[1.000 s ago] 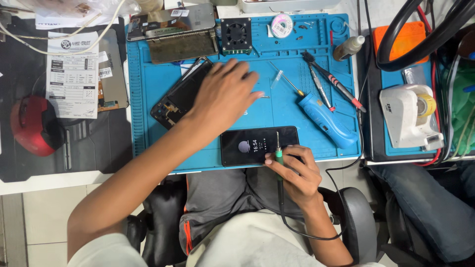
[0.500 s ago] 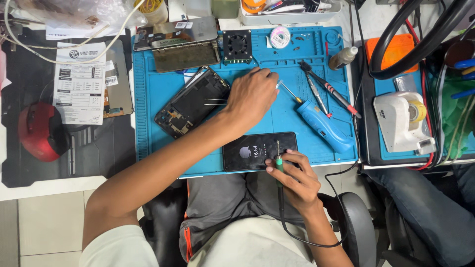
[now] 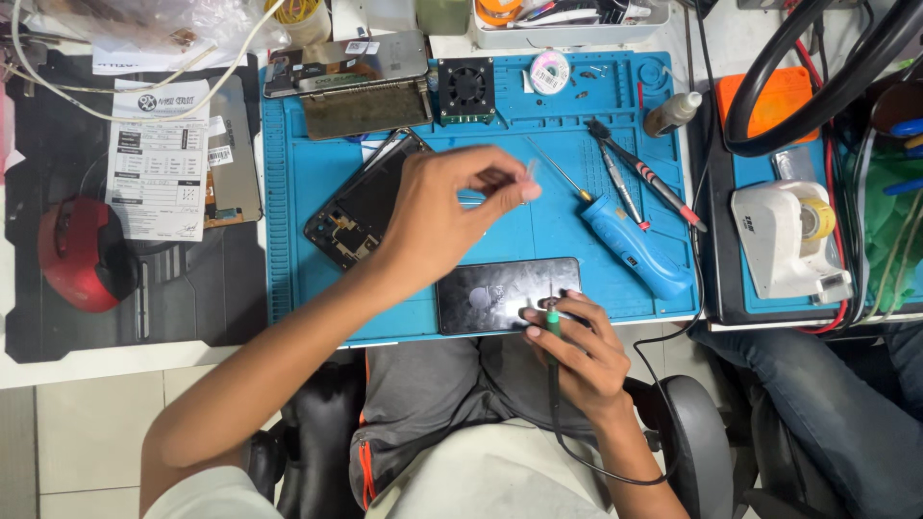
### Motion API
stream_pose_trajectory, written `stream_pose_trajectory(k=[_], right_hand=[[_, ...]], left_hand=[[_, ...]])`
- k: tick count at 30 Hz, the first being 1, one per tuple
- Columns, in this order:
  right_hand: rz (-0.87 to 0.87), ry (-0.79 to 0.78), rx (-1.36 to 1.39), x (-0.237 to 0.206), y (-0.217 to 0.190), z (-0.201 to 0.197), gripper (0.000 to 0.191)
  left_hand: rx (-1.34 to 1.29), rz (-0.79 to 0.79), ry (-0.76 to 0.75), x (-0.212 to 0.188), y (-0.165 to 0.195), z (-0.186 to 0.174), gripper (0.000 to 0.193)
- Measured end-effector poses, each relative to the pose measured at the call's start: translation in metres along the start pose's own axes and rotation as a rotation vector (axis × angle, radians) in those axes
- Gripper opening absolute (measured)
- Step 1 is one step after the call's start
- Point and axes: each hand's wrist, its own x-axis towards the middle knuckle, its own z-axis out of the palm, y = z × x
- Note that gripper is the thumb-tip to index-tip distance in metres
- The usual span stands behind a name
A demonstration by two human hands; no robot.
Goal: The person solders a small component onto the edge of a disassembled smartphone using a soldering iron, holding the phone with tweezers-like pliers. They then reassemble the phone, power it on and interact with its screen, and finally cut a small piece of material with scissors.
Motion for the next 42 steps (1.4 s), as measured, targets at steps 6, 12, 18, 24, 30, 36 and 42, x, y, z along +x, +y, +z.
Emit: stream_pose_trajectory(k=[6,12,18,24,30,36,42], right_hand=[[0.119,0.205,0.064,0.031,-0.01,-0.011,0.037],[0.179,0.307,0.136,0.073,-0.004,0.002,0.041],[0.302,0.31,0.299,0.088,-0.004,0.012,0.035],[0.401,0.271,0.451,0.089,0.005,0.016,0.034],[0.503,0.224,0.485,0.089,0.012,0.019,0.032],[0.532,0.087,0.513,0.093,0.021,0.02,0.027],[0.491,-0.057,0.456,0.098,0.025,0.019,0.026]], left_hand=[[-0.198,-0.078,-0.025,-0.019,0.018,0.005,0.046],[-0.216,-0.07,0.049,-0.027,0.02,0.02,0.027],[-0.404,-0.207,0.166,-0.033,0.006,0.025,0.016],[-0.61,-0.317,0.228,-0.032,-0.01,0.03,0.016],[-0.502,-0.268,0.211,-0.034,-0.016,0.024,0.015],[-0.11,-0.249,0.022,-0.029,-0.026,0.005,0.013],[0.102,-0.151,-0.086,-0.027,-0.032,-0.003,0.016]])
